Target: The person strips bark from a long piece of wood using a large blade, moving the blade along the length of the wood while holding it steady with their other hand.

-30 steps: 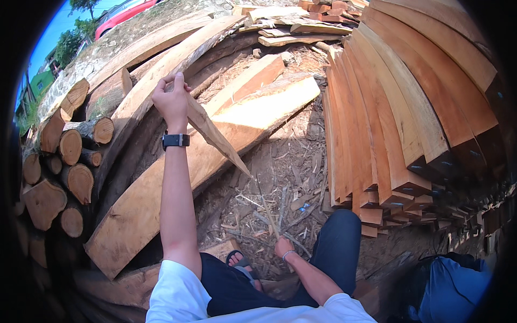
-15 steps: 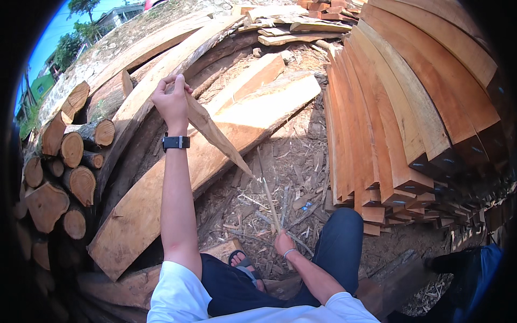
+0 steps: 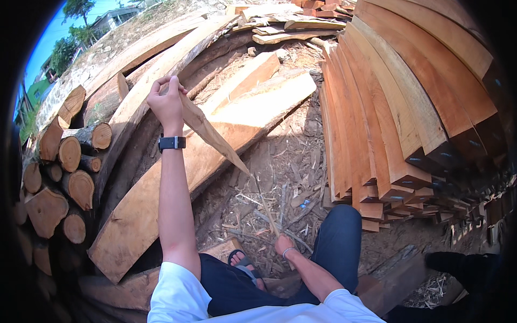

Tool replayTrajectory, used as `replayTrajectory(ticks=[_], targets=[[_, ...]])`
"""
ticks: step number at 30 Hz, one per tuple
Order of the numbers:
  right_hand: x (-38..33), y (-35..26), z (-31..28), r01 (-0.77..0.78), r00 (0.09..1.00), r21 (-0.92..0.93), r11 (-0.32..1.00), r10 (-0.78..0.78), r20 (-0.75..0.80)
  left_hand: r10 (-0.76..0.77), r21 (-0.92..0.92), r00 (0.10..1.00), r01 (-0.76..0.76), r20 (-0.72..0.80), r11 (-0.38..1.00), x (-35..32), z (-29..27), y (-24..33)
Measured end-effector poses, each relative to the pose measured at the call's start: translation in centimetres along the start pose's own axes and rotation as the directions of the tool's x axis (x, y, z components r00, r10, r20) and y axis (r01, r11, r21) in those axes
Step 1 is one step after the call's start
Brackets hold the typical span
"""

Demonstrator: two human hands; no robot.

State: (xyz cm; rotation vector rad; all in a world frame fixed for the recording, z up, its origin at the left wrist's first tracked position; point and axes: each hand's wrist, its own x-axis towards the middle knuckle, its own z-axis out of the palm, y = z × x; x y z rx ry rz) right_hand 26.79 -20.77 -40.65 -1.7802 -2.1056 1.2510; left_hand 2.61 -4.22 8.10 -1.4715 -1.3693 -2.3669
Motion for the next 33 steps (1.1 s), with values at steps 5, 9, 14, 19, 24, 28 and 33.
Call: replayTrajectory(ticks=[5, 9, 14, 19, 24, 28, 33], targets=[[0.1, -1.5, -0.7, -0.025, 0.996, 0.119, 0.993, 0.035, -0.085, 0.033, -0.023, 0.999, -0.033, 0.005, 0.999, -0.3, 0.3, -0.1], [-0.3, 0.0, -0.5, 0.097, 0.994, -0.043, 0.994, -0.095, 0.045, -0.012, -0.013, 1.000, 0.012, 0.001, 1.000, -0.1, 0.3, 0.3], [-0.5, -3.1, -1.4, -0.024, 0.995, 0.168, 0.985, 0.040, -0.097, 0.001, -0.018, 1.000, -0.001, 0.010, 1.000, -0.2, 0.0, -0.2], [1.1, 2.0, 1.0, 0.009, 0.998, 0.021, 1.000, -0.008, -0.056, -0.004, -0.072, 1.000, 0.004, -0.004, 0.997, -0.1, 1.0, -0.1], [-0.4, -3.1, -0.9, 0.048, 0.997, 0.133, 0.990, -0.039, -0.069, 0.012, -0.018, 1.000, -0.012, -0.026, 1.000, 0.1, -1.0, -0.5], [0.9, -1.5, -1.1, 0.004, 0.999, 0.084, 0.996, 0.000, -0.050, 0.016, -0.050, 1.000, -0.017, -0.021, 0.999, 0.3, -0.4, -0.3], [1.0, 0.0, 1.2, -0.014, 0.997, 0.038, 0.999, 0.017, -0.077, 0.006, -0.078, 1.000, -0.006, -0.011, 0.997, 0.7, -0.9, -1.1]])
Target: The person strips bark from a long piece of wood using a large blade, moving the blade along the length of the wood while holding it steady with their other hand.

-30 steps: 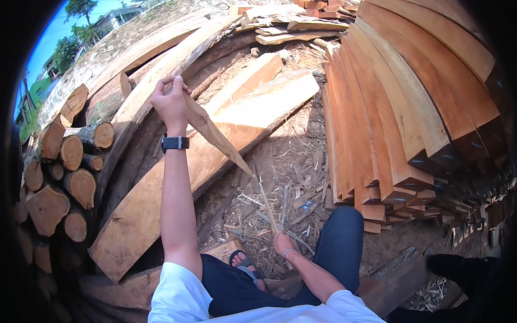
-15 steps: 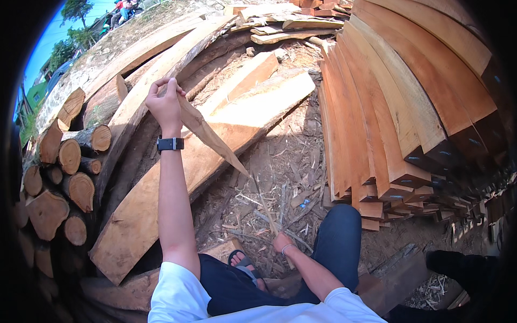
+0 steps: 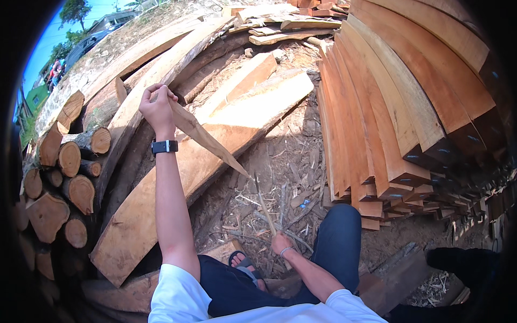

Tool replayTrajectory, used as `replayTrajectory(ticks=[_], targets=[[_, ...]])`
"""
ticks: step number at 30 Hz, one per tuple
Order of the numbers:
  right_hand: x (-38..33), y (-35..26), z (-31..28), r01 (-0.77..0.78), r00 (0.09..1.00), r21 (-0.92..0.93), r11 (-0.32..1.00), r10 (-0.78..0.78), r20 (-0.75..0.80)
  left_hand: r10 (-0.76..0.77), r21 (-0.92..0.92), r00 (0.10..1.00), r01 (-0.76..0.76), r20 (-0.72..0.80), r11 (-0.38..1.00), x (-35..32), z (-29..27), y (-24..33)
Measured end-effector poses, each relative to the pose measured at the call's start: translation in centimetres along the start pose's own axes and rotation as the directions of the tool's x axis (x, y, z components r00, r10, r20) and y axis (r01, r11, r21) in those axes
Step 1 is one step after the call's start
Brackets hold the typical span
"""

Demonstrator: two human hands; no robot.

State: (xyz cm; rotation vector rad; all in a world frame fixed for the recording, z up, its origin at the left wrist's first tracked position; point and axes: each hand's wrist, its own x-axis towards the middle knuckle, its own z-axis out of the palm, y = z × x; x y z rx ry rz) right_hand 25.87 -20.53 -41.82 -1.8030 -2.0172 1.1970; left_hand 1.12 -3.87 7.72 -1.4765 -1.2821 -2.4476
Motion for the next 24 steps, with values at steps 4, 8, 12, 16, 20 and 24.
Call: replayTrajectory(ticks=[4, 8, 12, 16, 20, 24], targets=[[-2.4, -6.0, -4.4, 0.049, 0.998, 0.194, 0.980, -0.041, -0.046, 0.009, 0.032, 1.000, -0.008, -0.011, 0.999, 0.1, -1.1, 0.0], [0.4, -0.4, -1.1, 0.054, 0.998, -0.004, 0.999, -0.053, 0.014, -0.008, 0.010, 1.000, 0.008, -0.010, 1.000, -0.1, 0.1, 0.3], [0.3, 1.0, 0.2, 0.067, 0.998, -0.024, 0.997, -0.067, 0.010, -0.004, 0.052, 1.000, 0.004, 0.004, 0.999, 0.0, 0.3, 0.2], [-1.7, -5.4, -4.4, 0.126, 0.989, 0.155, 0.980, -0.113, -0.094, -0.015, 0.025, 1.000, 0.015, 0.000, 1.000, -0.4, -0.3, 0.1], [-2.0, -6.4, -5.7, 0.171, 0.958, 0.281, 0.944, -0.093, -0.271, -0.001, 0.034, 1.000, 0.001, 0.013, 0.999, -0.2, -0.1, 0.4], [0.7, 0.3, -1.0, 0.072, 0.997, -0.054, 0.996, -0.069, 0.041, -0.020, 0.029, 1.000, 0.019, 0.011, 0.999, -0.3, 0.8, 0.7]])
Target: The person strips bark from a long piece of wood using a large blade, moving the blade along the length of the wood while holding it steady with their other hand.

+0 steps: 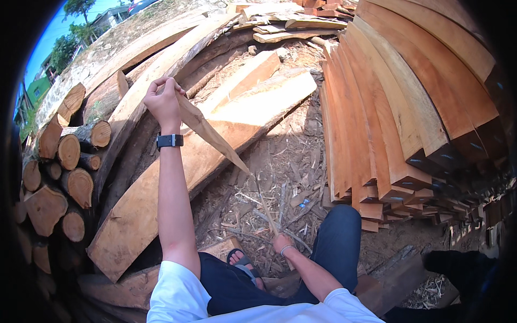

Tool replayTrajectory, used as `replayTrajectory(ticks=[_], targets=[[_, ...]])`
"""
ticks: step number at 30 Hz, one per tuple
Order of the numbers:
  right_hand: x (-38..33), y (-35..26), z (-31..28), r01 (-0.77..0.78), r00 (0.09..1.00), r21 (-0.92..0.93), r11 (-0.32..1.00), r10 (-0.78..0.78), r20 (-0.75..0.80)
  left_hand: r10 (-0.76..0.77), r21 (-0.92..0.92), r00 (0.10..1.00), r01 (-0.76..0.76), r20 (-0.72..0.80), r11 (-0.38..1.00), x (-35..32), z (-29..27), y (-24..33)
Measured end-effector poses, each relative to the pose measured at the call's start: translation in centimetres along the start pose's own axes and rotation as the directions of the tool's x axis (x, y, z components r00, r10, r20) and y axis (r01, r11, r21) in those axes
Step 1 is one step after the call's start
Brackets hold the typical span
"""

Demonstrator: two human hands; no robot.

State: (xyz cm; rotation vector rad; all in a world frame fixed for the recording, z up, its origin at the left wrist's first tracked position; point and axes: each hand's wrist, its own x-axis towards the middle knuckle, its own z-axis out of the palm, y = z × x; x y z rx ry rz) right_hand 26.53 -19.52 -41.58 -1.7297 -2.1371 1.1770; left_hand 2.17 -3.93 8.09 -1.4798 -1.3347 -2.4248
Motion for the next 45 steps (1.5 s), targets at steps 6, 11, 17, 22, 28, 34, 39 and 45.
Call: replayTrajectory(ticks=[6, 11, 17, 22, 28, 34, 39, 45], targets=[[-1.2, -3.7, -2.1, 0.051, 0.979, 0.169, 0.984, -0.016, -0.201, -0.013, 0.003, 1.000, 0.013, 0.005, 1.000, -0.2, -0.7, -0.2], [-2.7, -7.0, -3.6, 0.047, 0.949, 0.252, 0.967, 0.036, -0.313, 0.010, 0.011, 1.000, -0.010, -0.012, 1.000, 0.5, -2.2, -0.5], [2.0, 8.7, 5.3, 0.103, 0.995, -0.225, 0.969, -0.098, 0.033, -0.010, -0.026, 0.999, 0.011, 0.038, 1.000, -0.6, 3.0, 0.6], [-1.6, -5.2, -0.9, 0.001, 0.989, 0.150, 0.989, 0.022, -0.148, 0.021, 0.053, 1.000, -0.021, -0.007, 0.998, -0.1, -2.1, 0.5], [-0.5, -2.4, -2.2, -0.055, 0.996, 0.112, 0.992, 0.062, -0.065, 0.001, -0.025, 1.000, -0.001, 0.027, 1.000, -0.7, 1.4, 1.1], [-1.4, -2.1, -0.4, -0.051, 0.998, 0.113, 0.992, 0.046, 0.050, 0.010, 0.008, 1.000, -0.010, 0.023, 1.000, -0.5, 0.6, 0.8], [-2.0, -4.8, -1.8, 0.084, 0.971, 0.158, 0.984, -0.045, -0.233, -0.004, 0.036, 1.000, 0.003, 0.011, 0.999, -0.9, -0.4, 0.8], [2.0, 4.8, 4.2, 0.130, 0.991, -0.178, 0.975, -0.134, -0.015, -0.008, -0.005, 1.000, 0.008, 0.016, 1.000, -0.7, 1.4, 0.8]])
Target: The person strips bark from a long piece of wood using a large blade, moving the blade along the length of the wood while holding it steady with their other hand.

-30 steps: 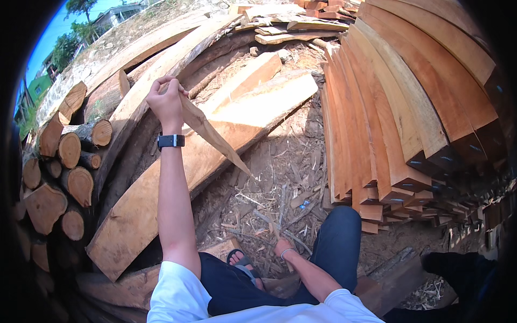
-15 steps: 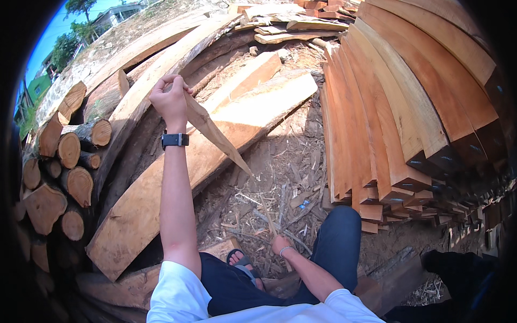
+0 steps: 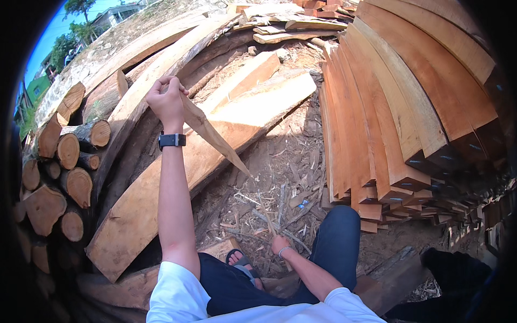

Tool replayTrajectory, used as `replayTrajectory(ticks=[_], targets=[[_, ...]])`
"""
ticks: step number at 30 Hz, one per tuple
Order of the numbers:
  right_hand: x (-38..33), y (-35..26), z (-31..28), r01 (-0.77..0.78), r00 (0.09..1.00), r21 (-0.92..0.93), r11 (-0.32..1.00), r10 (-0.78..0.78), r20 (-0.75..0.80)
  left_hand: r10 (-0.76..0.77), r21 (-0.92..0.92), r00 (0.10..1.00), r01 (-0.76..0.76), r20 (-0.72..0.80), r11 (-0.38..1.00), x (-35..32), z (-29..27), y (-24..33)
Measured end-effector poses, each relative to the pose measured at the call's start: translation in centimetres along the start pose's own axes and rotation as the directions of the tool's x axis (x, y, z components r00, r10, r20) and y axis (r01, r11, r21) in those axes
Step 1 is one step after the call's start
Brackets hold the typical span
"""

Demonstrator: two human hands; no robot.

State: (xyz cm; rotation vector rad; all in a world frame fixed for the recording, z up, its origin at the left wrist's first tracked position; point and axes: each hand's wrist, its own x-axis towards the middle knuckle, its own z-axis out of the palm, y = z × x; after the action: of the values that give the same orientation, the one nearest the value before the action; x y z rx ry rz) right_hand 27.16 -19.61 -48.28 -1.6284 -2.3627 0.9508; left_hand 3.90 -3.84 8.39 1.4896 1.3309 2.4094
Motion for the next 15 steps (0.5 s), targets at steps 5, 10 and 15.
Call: replayTrajectory(ticks=[5, 10, 15], targets=[[-1.6, -4.5, -1.8, -0.048, 0.995, 0.136, 0.990, 0.058, -0.076, 0.020, 0.012, 1.000, -0.020, -0.015, 1.000, 0.1, -1.7, -0.3], [-2.0, -5.9, -4.3, -0.287, 0.954, 0.611, 0.738, 0.164, 0.249, 0.018, 0.005, 1.000, -0.018, -0.011, 1.000, 0.2, -1.5, -0.3], [-1.9, -7.6, -7.2, -0.409, 0.912, 0.886, 0.217, 0.100, 0.397, 0.018, 0.010, 1.000, -0.018, -0.013, 1.000, 0.1, -1.5, -0.3]])
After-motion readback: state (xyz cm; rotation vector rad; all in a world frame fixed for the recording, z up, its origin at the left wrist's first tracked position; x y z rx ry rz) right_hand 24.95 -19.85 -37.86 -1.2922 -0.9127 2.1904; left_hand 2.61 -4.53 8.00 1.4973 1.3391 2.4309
